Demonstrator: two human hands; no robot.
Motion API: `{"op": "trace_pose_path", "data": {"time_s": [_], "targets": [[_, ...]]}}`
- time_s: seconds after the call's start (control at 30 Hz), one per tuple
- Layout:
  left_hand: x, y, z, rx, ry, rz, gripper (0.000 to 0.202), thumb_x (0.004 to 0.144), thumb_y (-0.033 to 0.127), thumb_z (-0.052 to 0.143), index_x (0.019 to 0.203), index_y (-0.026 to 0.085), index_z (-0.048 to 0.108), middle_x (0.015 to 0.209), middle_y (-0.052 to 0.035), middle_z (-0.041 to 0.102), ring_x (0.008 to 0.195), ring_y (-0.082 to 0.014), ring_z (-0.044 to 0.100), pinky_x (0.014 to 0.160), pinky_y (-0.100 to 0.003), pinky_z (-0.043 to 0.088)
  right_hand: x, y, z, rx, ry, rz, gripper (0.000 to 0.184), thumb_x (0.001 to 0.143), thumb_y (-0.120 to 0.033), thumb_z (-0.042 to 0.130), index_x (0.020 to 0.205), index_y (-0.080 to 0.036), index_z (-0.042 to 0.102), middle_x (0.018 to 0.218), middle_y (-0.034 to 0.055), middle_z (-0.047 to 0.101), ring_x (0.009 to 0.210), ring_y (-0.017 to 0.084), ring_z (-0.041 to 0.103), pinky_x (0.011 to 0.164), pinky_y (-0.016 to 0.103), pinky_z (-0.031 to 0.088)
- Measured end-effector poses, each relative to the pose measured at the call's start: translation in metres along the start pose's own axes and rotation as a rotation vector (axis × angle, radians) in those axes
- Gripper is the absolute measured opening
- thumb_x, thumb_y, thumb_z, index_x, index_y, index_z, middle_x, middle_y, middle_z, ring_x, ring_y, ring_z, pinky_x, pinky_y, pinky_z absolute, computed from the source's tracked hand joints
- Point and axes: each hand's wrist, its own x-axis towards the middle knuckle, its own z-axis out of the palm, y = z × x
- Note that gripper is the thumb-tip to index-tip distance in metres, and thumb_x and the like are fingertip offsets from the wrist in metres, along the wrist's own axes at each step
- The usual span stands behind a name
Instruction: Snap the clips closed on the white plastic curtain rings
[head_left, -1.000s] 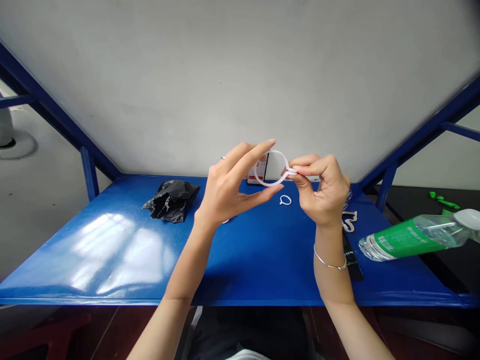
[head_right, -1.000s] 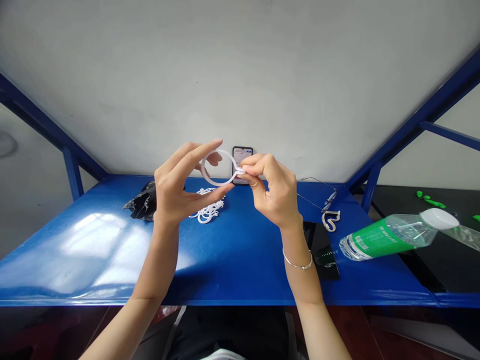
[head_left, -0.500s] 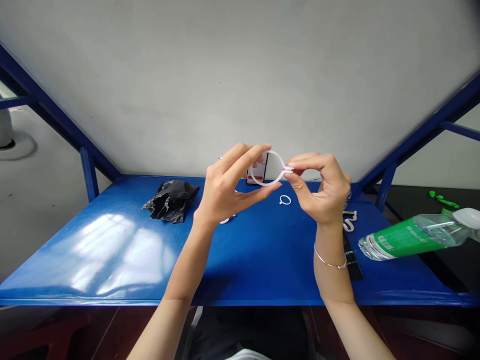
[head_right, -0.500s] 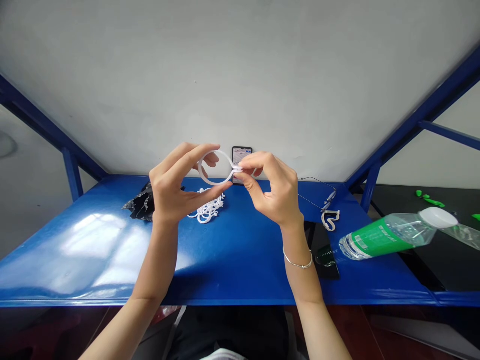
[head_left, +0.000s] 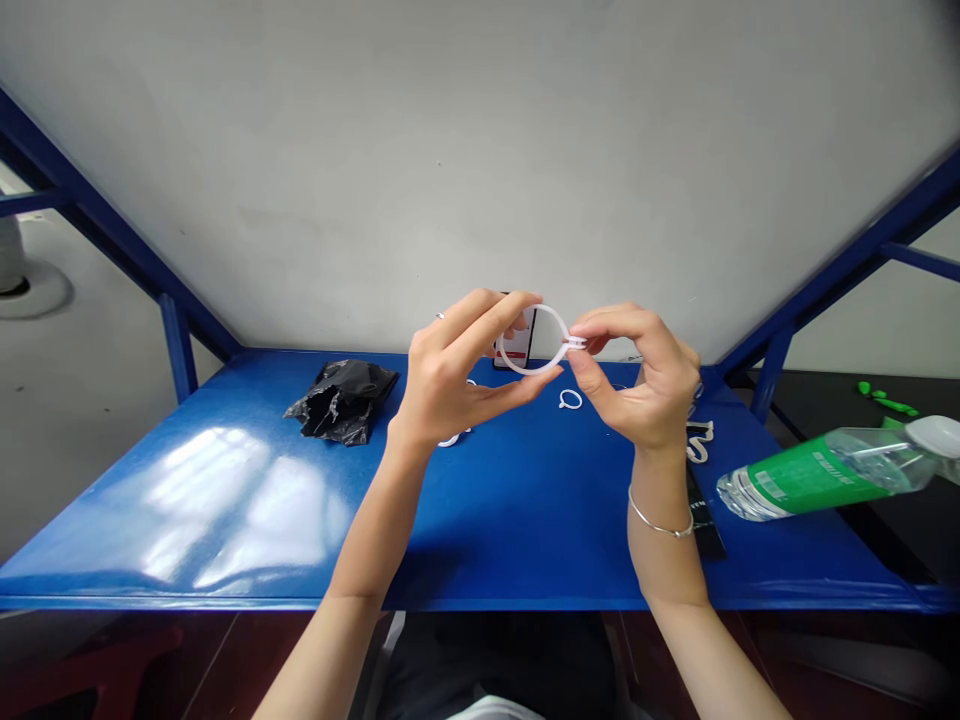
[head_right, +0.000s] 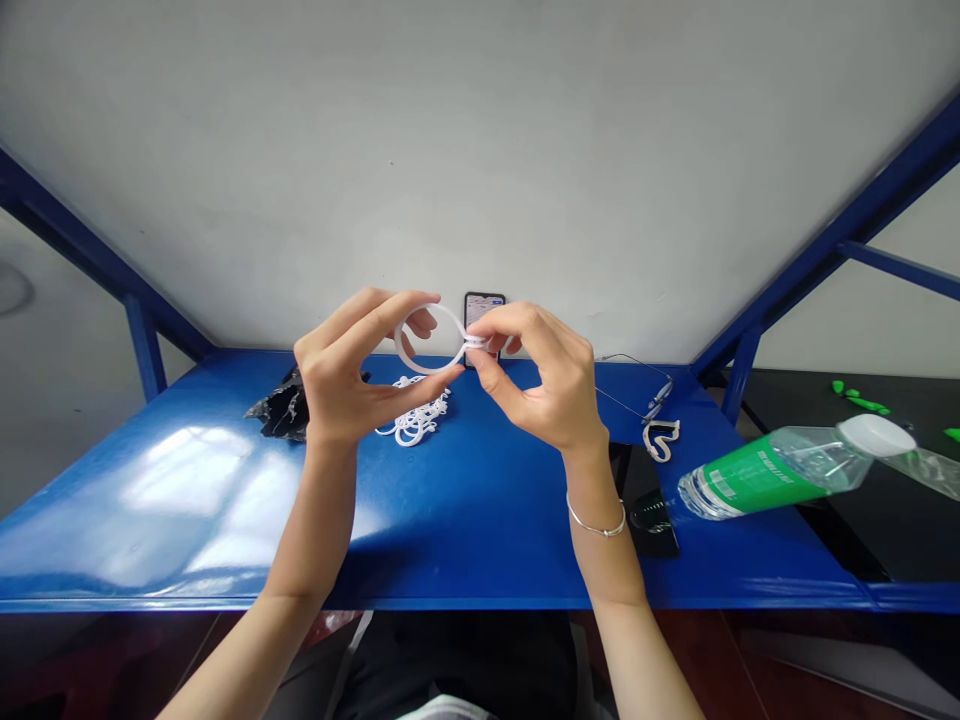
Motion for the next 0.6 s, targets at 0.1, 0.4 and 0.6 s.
{"op": "trace_pose_path", "data": {"time_s": [0.1,0.4,0.6], "targets": [[-0.0002,-0.0002,0.0007,0.000,-0.005,-0.005,0.033,0.082,0.037,0.069,0.110,0.021,0.061,0.082,-0.0006,0.066,0.069,-0.0110,0.063,0.057,-0.022,0.054,0.0012,-0.0003,0.0007,0.001,0.024,-0.053,0.015,0.085,-0.016,0.060,0.097,-0.024,0.059,0.083,-0.0022,0.068,0.067,0.014,0.062,0.058,0.030,0.053],[0.0007,0.0032,-0.0014,0.046,-0.029,-0.003,0.029,0.084,0.034,0.066,0.109,0.021,0.062,0.083,-0.0011,0.066,0.069,-0.0108,0.063,0.057,-0.021,0.053,0.0032,-0.0072,-0.0047,-0.271,-0.115,-0.124,0.014,0.089,-0.014,0.052,0.094,-0.023,0.061,0.079,0.0002,0.069,0.066,0.014,0.062,0.063,0.027,0.048],[0.0009,0.0024,-0.0029,0.022,-0.048,-0.013,0.030,0.084,0.039,0.066,0.108,0.020,0.063,0.077,-0.0002,0.064,0.065,-0.0101,0.061,0.056,-0.020,0.052,0.0036,-0.0088,-0.0083,-0.276,-0.146,-0.137,0.012,0.090,-0.014,0.052,0.092,-0.024,0.060,0.078,-0.0002,0.068,0.069,0.014,0.062,0.063,0.026,0.047]]}}
